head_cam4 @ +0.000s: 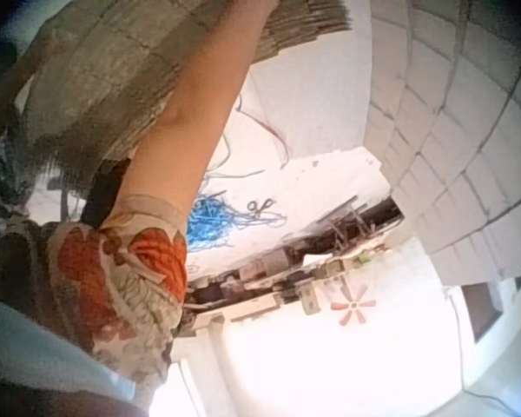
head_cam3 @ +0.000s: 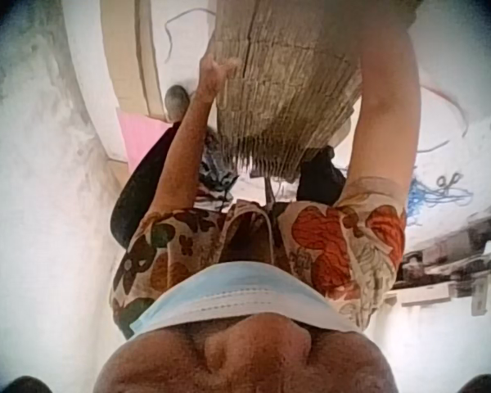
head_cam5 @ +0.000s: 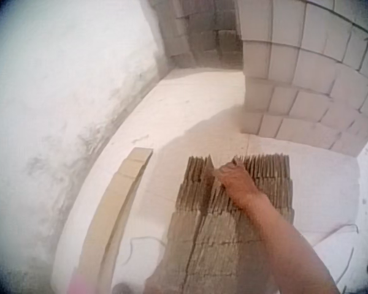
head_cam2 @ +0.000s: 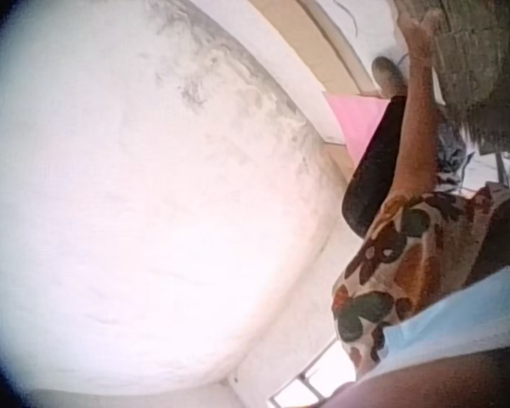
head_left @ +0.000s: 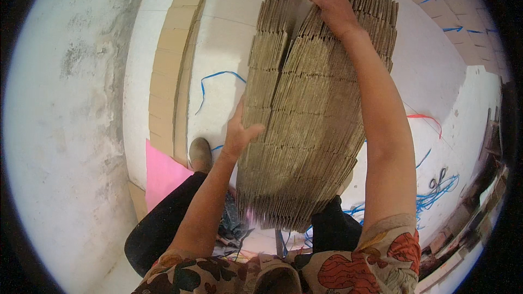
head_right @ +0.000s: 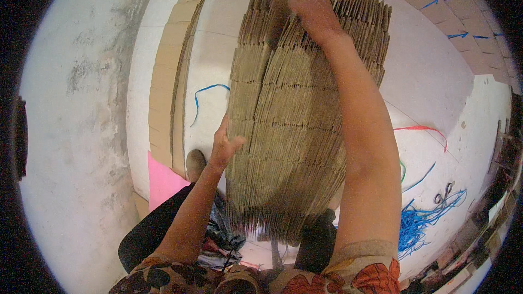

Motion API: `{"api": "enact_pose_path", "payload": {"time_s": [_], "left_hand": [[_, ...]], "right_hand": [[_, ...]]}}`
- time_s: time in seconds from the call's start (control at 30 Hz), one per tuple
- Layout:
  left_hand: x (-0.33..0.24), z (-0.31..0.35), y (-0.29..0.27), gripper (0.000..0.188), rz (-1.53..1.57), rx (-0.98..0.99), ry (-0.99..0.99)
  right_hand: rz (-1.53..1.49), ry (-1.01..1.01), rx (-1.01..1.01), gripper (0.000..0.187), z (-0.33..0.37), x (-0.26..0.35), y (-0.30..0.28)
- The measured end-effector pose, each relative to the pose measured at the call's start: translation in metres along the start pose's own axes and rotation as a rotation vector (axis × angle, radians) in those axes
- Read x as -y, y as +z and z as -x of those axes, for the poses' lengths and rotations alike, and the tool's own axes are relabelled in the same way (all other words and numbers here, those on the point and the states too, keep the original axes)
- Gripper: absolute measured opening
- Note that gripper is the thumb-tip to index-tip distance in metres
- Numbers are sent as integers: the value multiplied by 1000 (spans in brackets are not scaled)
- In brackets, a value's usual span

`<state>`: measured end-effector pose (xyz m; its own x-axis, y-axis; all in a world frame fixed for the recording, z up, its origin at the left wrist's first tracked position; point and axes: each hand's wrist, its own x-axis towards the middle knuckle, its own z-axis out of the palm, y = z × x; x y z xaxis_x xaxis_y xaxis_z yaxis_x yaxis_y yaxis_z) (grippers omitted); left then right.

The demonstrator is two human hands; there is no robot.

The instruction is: The person sits on the floor and bundles stacks of flat cardboard pieces using blue plastic strips. They wrap the strips around the stacks, tie knots, and trim the excess with scissors. The person also ties together loose strips of different colors.

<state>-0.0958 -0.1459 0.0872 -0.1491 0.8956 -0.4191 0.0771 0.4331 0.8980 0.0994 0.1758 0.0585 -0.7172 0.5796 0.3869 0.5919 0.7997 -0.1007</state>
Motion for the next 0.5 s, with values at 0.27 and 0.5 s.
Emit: {"api": "enact_pose_path", "payload": {"time_s": [0.27, 0.5], "left_hand": [[7, -1, -3, 85, 64, 12, 33], [6, 1, -12, 81, -7, -78, -27]], "right_hand": [[177, 158, 417, 77, -33, 38, -35], [48, 50, -51, 34, -17, 16, -2]]}}
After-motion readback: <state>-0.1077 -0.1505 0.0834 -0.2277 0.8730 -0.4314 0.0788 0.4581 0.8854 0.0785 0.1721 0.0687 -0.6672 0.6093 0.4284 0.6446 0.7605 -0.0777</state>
